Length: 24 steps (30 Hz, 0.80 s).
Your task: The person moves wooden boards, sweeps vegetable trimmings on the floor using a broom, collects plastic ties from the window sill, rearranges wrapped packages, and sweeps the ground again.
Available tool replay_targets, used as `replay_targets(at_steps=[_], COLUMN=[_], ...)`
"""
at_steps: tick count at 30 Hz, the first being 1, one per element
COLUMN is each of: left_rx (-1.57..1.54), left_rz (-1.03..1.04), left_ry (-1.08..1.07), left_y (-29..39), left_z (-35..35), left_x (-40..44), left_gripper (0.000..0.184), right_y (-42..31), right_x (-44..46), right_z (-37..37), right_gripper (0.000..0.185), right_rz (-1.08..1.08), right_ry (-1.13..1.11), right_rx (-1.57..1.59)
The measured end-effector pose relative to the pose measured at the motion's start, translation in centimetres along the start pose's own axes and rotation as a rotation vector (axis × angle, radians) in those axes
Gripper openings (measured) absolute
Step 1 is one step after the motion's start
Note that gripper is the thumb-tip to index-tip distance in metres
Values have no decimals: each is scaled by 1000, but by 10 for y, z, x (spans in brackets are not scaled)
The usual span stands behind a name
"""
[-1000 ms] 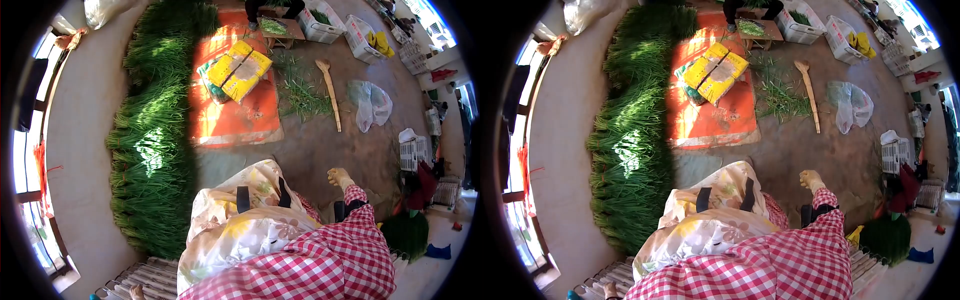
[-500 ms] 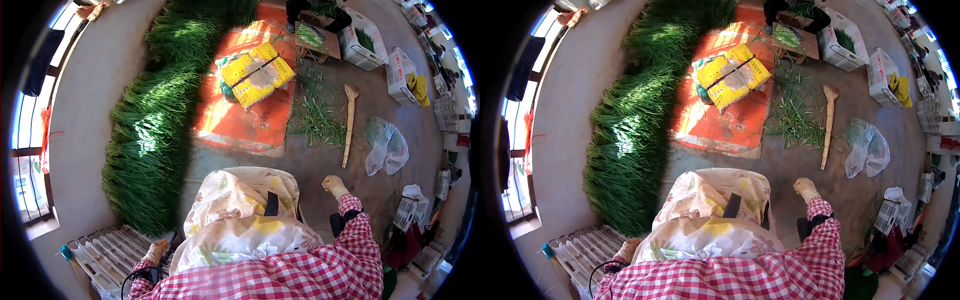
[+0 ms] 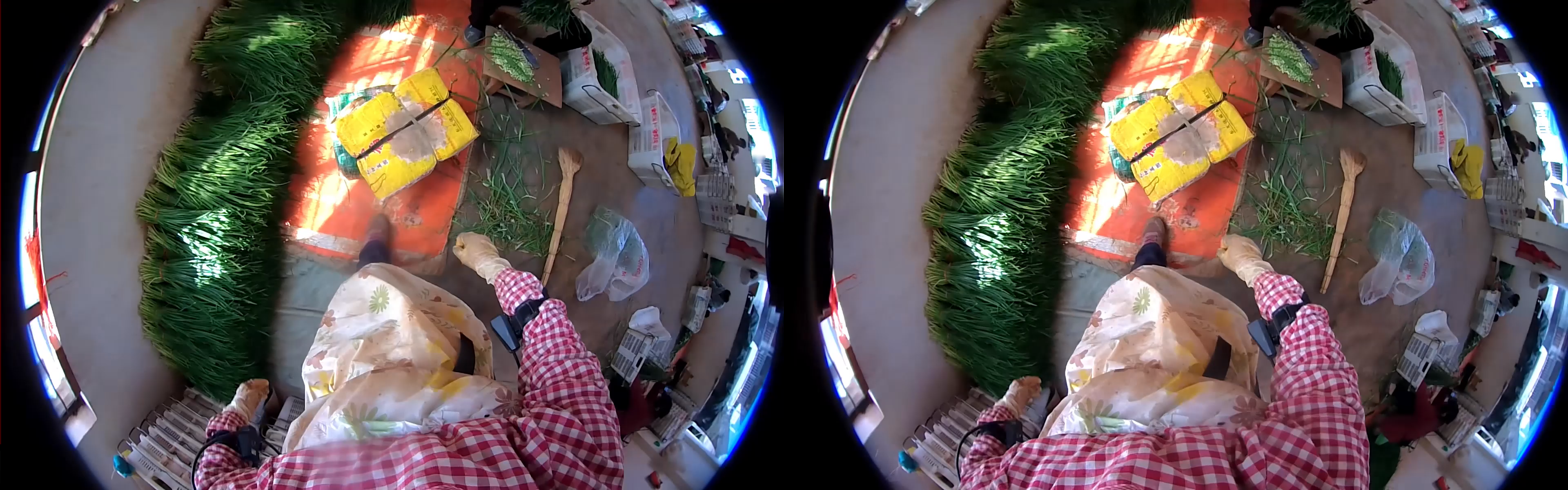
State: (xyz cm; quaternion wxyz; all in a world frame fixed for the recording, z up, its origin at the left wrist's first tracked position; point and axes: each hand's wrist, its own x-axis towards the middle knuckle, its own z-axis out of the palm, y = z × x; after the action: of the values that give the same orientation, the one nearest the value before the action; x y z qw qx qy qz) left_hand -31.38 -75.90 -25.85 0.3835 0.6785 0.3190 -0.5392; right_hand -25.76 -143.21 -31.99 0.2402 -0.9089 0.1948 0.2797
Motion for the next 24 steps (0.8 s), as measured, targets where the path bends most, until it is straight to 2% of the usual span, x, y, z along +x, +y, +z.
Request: replay_targets(at_steps=[1, 2, 4, 6, 9, 12, 13, 15, 16, 19, 20, 23, 24], left_rx=[-9, 14, -191, -89, -19, -5, 38, 51, 46, 47, 49, 44, 43], left_rz=[51, 107, 249, 291, 255, 135, 82, 81, 23, -131, -162, -186, -183], left_ry=[-10, 22, 73, 69, 7, -5, 14, 93, 121, 166, 171, 176, 175], left_y=[31, 80, 146, 227, 266, 226, 207, 138, 126, 119, 122, 141, 148], left_z=[2, 15, 32, 59, 79, 74, 69, 51, 47, 51, 52, 55, 58], left_x=[16, 19, 40, 31, 44, 72, 79, 95, 93, 92, 92, 96, 97], left_gripper=[38, 30, 32, 33, 37, 44, 49, 45, 44, 42, 41, 38, 38], right_y=[-5, -10, -27, -56, -62, -45, -42, -42, -44, -46, -46, -53, -44], right_x=[22, 52, 103, 145, 207, 259, 273, 292, 302, 324, 327, 337, 340], right_z=[1, 5, 11, 4, 37, 117, 129, 141, 142, 150, 152, 168, 176], right_gripper=[21, 21, 21, 21, 24, 36, 40, 48, 48, 46, 43, 34, 22], right_rz=[-5, -16, -15, 5, 5, -23, -47, -91, -112, -171, -273, -244, -355], right_ry=[-21, -37, -57, -61, -153, 37, 56, 93, 115, 151, 188, 135, 168], right_rx=[-8, -10, 5, 28, 141, 161, 155, 149, 156, 79, 36, -289, -87])
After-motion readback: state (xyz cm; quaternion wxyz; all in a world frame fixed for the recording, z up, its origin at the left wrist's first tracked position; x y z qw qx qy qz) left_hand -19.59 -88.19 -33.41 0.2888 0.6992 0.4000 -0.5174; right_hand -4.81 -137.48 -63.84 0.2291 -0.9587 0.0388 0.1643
